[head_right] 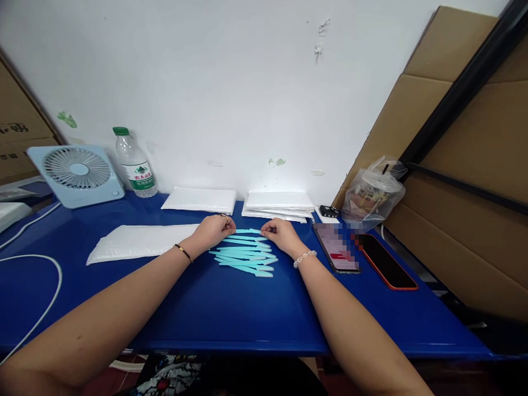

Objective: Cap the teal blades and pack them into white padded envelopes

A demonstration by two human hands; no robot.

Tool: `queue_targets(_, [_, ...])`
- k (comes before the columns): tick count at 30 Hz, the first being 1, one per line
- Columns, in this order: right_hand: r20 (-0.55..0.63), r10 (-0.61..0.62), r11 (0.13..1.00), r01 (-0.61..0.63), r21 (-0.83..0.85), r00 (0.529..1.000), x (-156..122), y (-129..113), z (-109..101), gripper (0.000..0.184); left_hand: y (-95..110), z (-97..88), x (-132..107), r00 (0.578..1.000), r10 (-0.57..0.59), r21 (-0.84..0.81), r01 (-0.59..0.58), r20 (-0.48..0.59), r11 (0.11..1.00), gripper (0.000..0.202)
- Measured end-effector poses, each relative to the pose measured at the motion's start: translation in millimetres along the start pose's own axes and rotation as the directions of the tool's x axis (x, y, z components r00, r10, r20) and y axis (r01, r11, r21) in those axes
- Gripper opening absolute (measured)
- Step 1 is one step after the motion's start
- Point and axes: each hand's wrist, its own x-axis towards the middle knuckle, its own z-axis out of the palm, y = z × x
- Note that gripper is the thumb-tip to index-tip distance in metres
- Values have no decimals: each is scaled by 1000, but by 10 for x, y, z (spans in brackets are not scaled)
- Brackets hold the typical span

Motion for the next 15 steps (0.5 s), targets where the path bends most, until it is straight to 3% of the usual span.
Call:
queue_targets(9, [44,-5,1000,6,-4,999,-4,-99,24,20,78,16,5,997,65,-11,-64,35,998,21])
queue_targets(12, [145,-25,999,30,-31,989,-77,-180,-70,40,136,-48,-91,988,144,21,-145,51,989,54])
queue_targets(15, [307,-82,991,111,-78,948,-212,-315,-178,80,237,-103,-211,956,227,51,-240,184,969,93])
